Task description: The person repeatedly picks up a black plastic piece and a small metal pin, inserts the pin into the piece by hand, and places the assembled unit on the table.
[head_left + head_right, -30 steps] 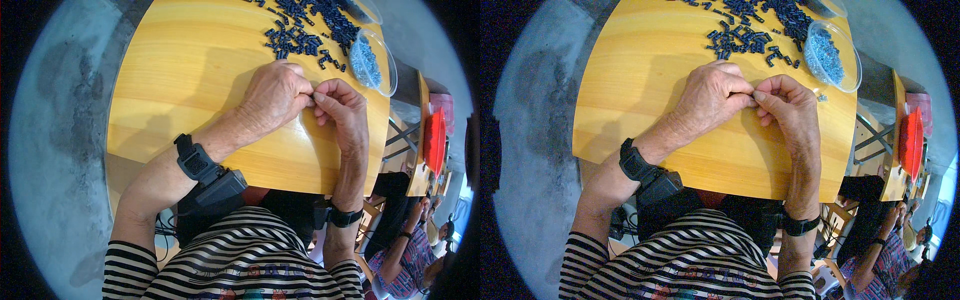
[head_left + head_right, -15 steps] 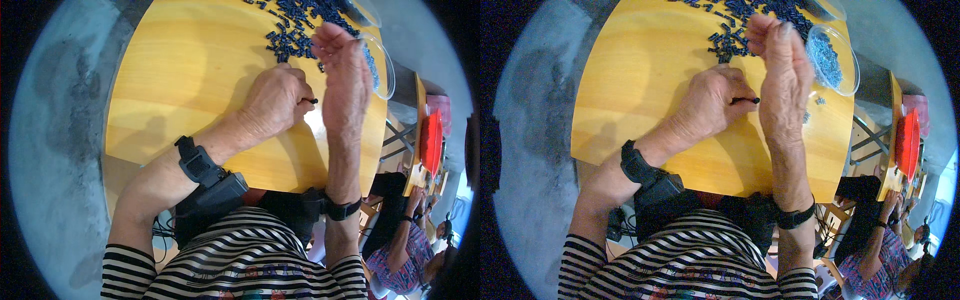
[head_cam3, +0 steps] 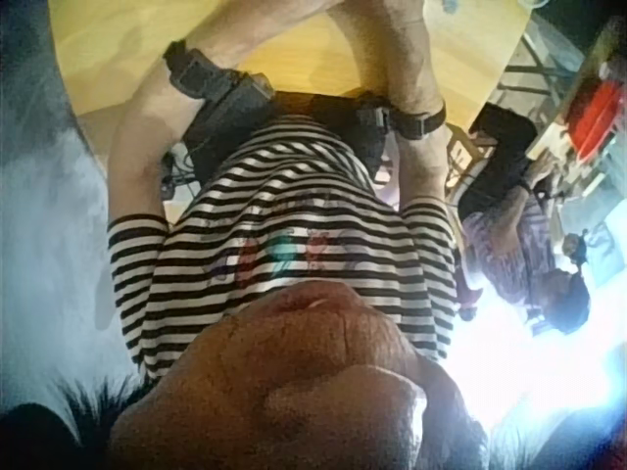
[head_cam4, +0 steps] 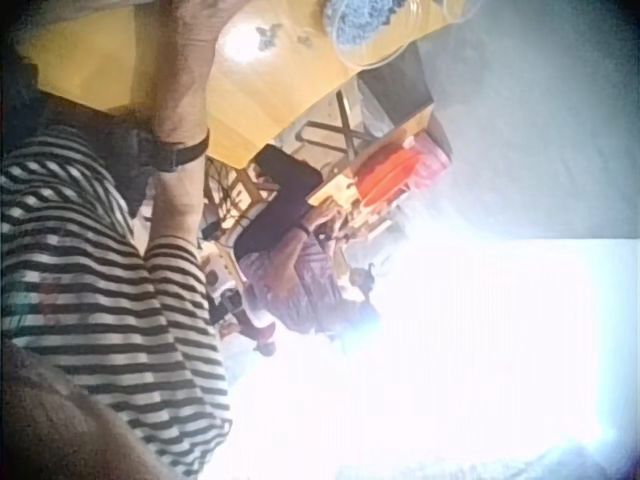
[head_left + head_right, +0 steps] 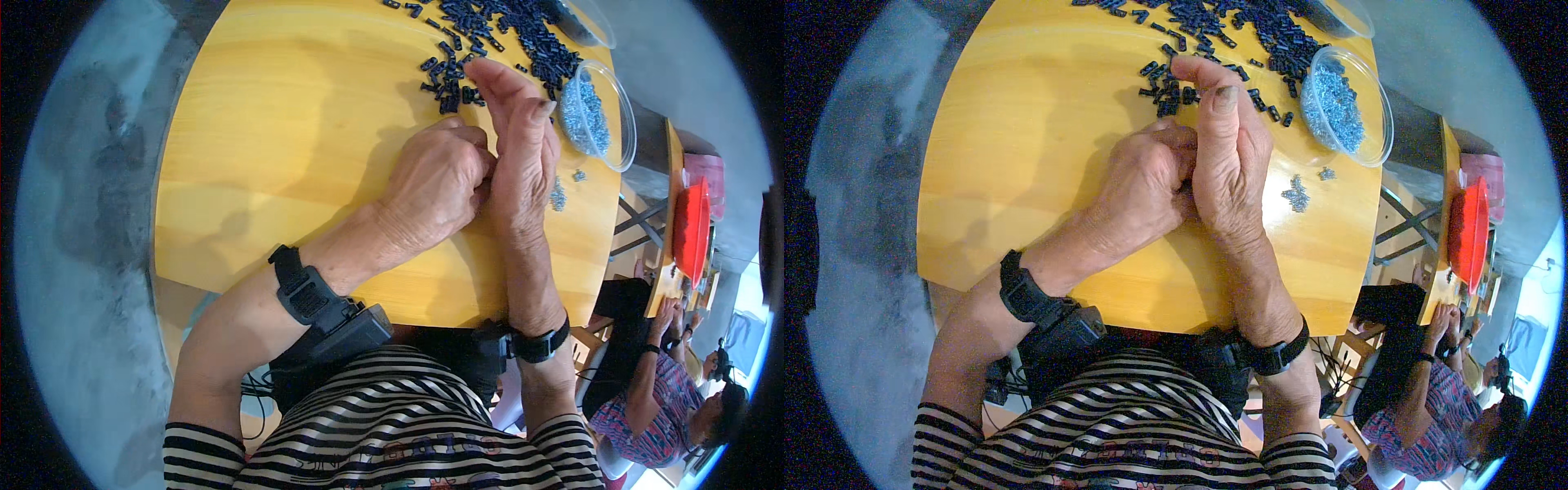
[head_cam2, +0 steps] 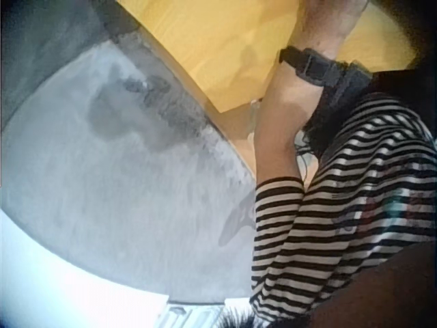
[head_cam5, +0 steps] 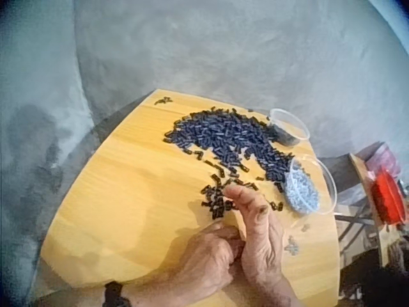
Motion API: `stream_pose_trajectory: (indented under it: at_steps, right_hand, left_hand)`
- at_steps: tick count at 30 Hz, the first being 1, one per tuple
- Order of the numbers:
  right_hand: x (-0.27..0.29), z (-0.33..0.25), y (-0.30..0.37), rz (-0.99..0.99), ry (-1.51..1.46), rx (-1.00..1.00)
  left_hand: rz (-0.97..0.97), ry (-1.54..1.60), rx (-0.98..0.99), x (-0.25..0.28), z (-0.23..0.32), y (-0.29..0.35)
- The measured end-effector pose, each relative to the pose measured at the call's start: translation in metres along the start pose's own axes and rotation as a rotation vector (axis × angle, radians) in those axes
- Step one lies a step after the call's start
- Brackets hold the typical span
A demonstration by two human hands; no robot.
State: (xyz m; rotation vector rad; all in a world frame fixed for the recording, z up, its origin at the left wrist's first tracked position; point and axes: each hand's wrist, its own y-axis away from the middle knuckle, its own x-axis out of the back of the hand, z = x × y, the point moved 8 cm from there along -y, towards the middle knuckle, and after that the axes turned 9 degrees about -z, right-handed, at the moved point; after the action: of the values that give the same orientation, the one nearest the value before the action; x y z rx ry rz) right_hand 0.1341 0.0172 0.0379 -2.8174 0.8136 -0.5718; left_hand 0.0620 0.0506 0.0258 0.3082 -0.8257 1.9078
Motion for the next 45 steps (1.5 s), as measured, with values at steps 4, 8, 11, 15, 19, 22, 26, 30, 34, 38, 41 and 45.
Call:
stream_pose_trajectory:
  at_steps: [4, 8, 11, 15, 19, 22, 26, 30, 34, 38, 41, 45]
  right_hand:
    - [0.000, -0.001, 0.003, -0.046, -0.040, -0.004]
    - [0.000, -0.003, 0.003, -0.094, -0.017, 0.024]
    - [0.006, 0.000, 0.002, -0.017, -0.076, 0.108]
    - [-0.004, 0.008, 0.001, -0.167, 0.028, 0.056]
    - [-0.004, 0.006, -0.002, -0.203, 0.039, 0.055]
    - [0.000, 0.005, -0.005, -0.179, 0.019, 0.069]
    - [-0.001, 0.007, -0.003, -0.212, 0.034, 0.118]
    - [0.000, 0.006, -0.004, -0.206, -0.020, 0.091]
    - [0.011, 0.020, -0.006, 0.028, -0.564, -0.065]
    - [0.065, -0.005, 0.002, 0.132, -0.690, 0.084]
    - [0.078, -0.002, 0.030, 0.158, -0.484, -0.145]
    - [0.062, 0.002, 0.060, 0.055, -0.178, -0.349]
  left_hand:
    - [0.023, -0.008, -0.017, 0.000, 0.002, -0.002]
    - [0.011, 0.005, -0.044, -0.003, 0.003, -0.004]
    - [0.021, 0.030, -0.044, -0.005, 0.004, -0.005]
    - [0.069, 0.093, -0.043, -0.003, 0.001, -0.005]
    - [0.112, 0.100, -0.079, 0.002, 0.003, -0.008]
    - [0.065, 0.159, -0.040, -0.003, 0.000, -0.011]
    - [0.050, 0.154, 0.015, -0.005, -0.003, -0.010]
    - [0.042, 0.124, 0.020, -0.004, 0.000, -0.012]
    - [0.015, 0.061, -0.036, -0.004, 0.001, -0.013]
    - [-0.003, 0.006, 0.000, -0.003, 0.002, -0.012]
    - [-0.023, 0.015, 0.015, -0.003, 0.002, -0.012]
    - [0.026, 0.033, -0.053, 0.002, 0.011, -0.011]
